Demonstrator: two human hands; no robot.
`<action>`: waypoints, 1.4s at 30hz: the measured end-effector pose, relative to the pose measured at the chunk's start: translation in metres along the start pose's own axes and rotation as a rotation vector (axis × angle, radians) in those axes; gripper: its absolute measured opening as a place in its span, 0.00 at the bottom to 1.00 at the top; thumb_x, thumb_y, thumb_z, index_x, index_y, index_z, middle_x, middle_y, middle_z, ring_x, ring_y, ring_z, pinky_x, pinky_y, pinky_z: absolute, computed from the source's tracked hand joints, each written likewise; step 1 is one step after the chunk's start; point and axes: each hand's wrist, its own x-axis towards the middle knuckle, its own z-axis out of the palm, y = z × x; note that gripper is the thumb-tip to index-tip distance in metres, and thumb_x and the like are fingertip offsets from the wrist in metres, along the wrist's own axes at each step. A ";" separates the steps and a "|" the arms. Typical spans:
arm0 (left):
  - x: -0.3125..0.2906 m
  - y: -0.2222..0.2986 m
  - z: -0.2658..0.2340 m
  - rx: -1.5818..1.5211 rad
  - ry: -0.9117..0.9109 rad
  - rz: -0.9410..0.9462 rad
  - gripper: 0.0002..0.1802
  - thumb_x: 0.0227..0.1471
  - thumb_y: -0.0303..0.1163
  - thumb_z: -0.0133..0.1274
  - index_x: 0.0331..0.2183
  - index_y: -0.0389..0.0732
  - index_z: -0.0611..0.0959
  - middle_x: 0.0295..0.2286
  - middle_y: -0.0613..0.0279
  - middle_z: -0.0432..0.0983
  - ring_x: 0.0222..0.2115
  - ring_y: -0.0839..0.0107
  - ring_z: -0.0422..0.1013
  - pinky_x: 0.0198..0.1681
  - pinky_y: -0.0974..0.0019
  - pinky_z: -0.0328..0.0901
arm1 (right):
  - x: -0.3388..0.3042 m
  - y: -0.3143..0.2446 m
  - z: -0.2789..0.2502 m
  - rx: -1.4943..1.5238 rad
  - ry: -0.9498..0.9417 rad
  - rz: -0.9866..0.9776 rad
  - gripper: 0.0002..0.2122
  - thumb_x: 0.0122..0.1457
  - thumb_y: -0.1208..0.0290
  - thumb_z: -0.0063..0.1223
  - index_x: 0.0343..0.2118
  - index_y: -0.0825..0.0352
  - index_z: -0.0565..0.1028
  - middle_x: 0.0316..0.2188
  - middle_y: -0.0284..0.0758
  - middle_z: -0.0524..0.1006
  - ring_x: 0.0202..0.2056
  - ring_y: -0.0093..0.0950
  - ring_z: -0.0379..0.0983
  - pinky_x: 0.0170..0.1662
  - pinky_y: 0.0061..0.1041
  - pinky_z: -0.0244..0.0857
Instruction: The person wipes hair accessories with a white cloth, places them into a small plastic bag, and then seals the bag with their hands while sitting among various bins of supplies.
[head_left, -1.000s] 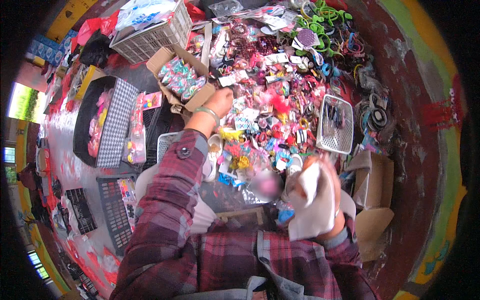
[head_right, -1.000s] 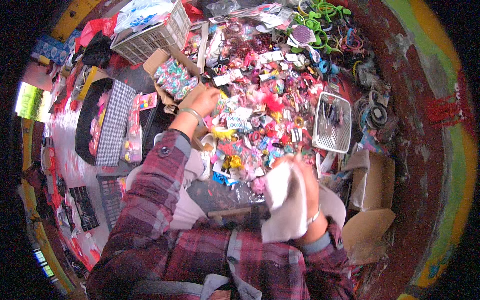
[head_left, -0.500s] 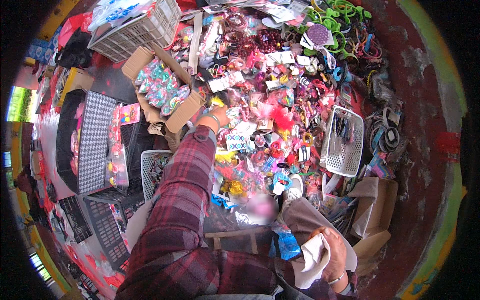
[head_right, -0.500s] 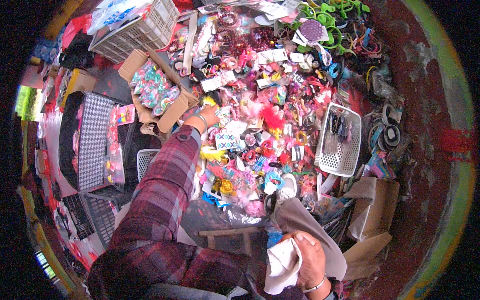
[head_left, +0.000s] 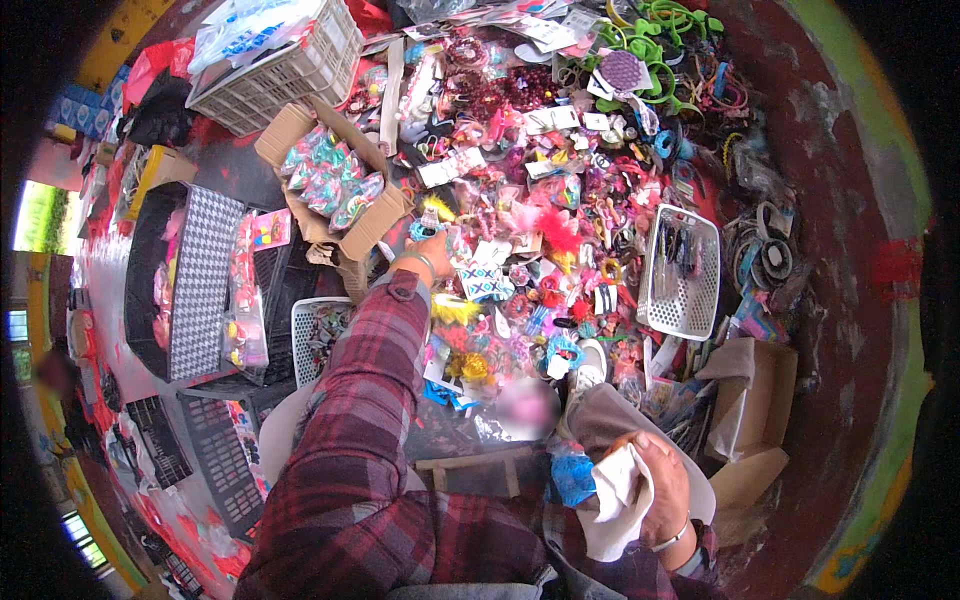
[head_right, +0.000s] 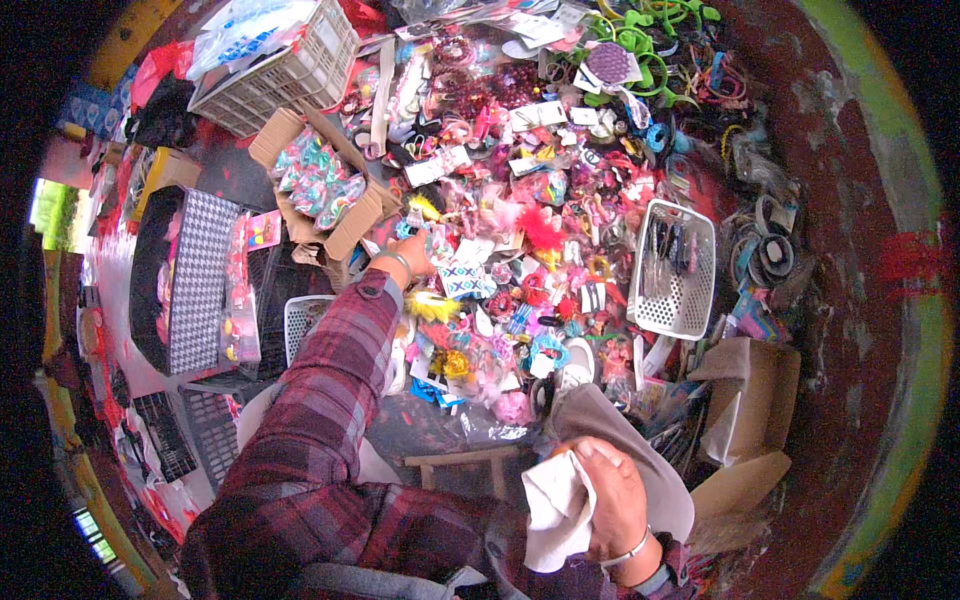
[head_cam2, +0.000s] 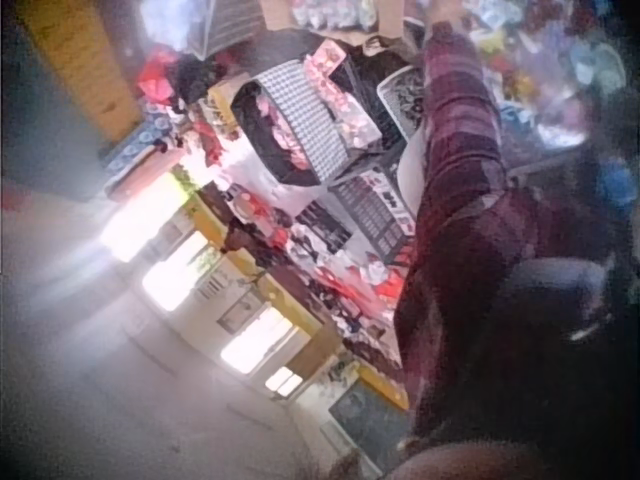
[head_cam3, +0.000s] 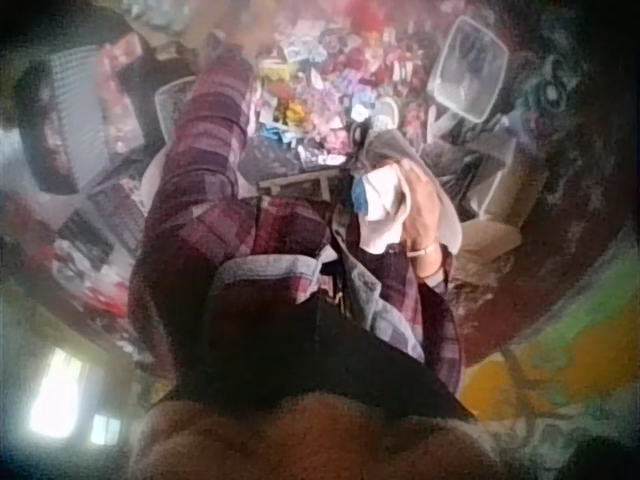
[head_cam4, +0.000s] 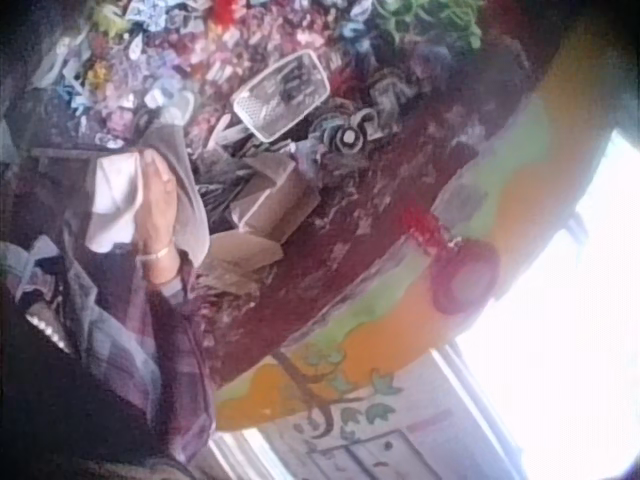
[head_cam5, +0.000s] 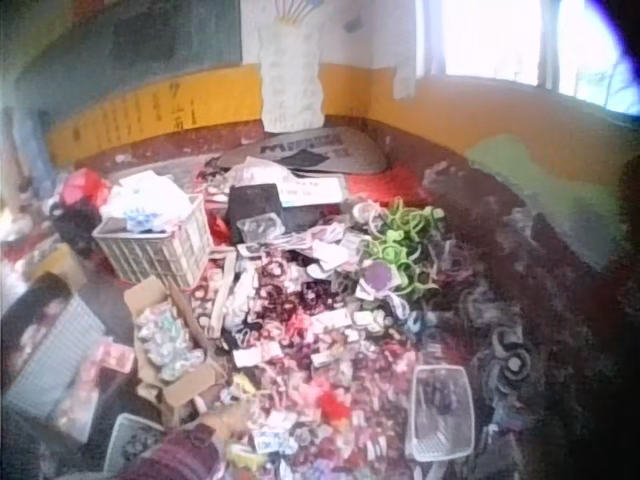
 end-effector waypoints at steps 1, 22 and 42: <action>-0.006 0.001 0.000 0.008 0.077 0.003 0.41 0.32 0.41 0.63 0.50 0.42 0.66 0.42 0.53 0.73 0.42 0.56 0.70 0.44 0.53 0.65 | 0.000 0.001 -0.001 0.002 -0.008 -0.008 0.13 0.58 0.63 0.45 0.30 0.71 0.73 0.23 0.33 0.75 0.24 0.21 0.70 0.30 0.20 0.64; -0.305 0.067 -0.136 -1.915 -0.231 0.813 0.30 0.43 0.41 0.60 0.47 0.40 0.70 0.41 0.56 0.73 0.42 0.62 0.71 0.49 0.53 0.64 | -0.001 -0.019 0.019 0.811 -0.655 -0.657 0.24 0.62 0.57 0.34 0.55 0.70 0.58 0.50 0.45 0.66 0.51 0.40 0.63 0.57 0.41 0.53; -0.332 0.124 -0.128 -2.155 -0.318 1.085 0.33 0.47 0.46 0.56 0.51 0.41 0.66 0.45 0.59 0.69 0.46 0.63 0.67 0.49 0.58 0.64 | 0.050 -0.079 0.078 0.576 -0.559 -0.685 0.21 0.59 0.60 0.45 0.48 0.72 0.65 0.40 0.42 0.73 0.41 0.36 0.70 0.46 0.40 0.64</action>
